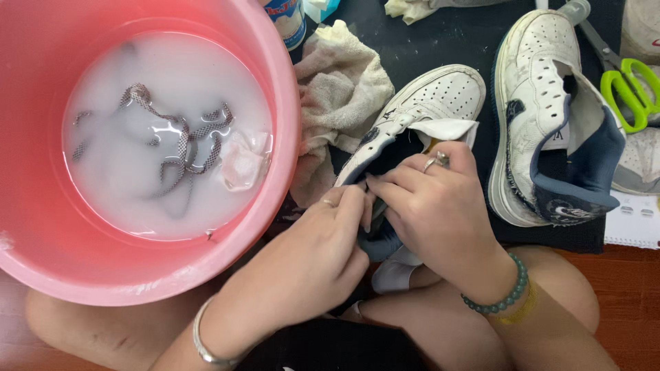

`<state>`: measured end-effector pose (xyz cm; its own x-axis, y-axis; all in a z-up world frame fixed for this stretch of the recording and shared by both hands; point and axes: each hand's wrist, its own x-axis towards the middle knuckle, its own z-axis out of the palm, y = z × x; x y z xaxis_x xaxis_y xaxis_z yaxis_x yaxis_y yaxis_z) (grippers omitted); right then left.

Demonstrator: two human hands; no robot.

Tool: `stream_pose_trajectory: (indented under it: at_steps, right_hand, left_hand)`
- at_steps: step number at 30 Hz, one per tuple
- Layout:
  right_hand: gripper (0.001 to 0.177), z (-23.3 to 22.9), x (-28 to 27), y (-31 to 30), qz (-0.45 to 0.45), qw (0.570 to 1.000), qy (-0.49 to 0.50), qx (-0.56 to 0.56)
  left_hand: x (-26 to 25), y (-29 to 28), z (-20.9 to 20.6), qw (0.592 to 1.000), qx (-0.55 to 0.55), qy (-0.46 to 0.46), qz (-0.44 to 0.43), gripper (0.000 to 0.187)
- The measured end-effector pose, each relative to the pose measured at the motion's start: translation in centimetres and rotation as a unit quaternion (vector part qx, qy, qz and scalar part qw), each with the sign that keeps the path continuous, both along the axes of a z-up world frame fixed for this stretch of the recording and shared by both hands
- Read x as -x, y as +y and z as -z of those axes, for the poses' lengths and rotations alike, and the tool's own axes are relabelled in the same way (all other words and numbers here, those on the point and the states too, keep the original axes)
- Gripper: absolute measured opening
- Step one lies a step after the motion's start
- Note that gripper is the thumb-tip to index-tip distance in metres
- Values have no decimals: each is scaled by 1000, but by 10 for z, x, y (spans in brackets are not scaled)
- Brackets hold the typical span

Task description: The person removes the laces and insoles from a pair of sneakers, puts them into a pink basin of soapy water, and then wipes the interior of the shoes with a cloth.

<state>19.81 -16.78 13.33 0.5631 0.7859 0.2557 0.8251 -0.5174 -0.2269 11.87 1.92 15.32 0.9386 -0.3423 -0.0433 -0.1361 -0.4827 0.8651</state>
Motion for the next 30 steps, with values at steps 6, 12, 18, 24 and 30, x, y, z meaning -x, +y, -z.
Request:
stream_pose_trajectory:
  at_steps: [6, 12, 18, 24, 30]
  right_hand:
    - [32, 7, 11, 0, 58, 997, 28, -33]
    - [59, 6, 13, -2, 68, 994, 83, -20]
    - [60, 9, 11, -3, 70, 990, 120, -8]
    - [31, 10, 7, -2, 17, 995, 90, -34]
    - [30, -8, -6, -12, 18, 982, 129, -139]
  left_hand:
    - [13, -12, 0, 993, -1, -112, -45, 37]
    - [12, -7, 6, 999, 13, 35, -20, 39]
    - [14, -3, 6, 998, 20, 40, -36, 42]
    - [34, 0, 10, 990, 10, -81, -116, 64]
    - [49, 0, 45, 978, -28, -141, -148, 66]
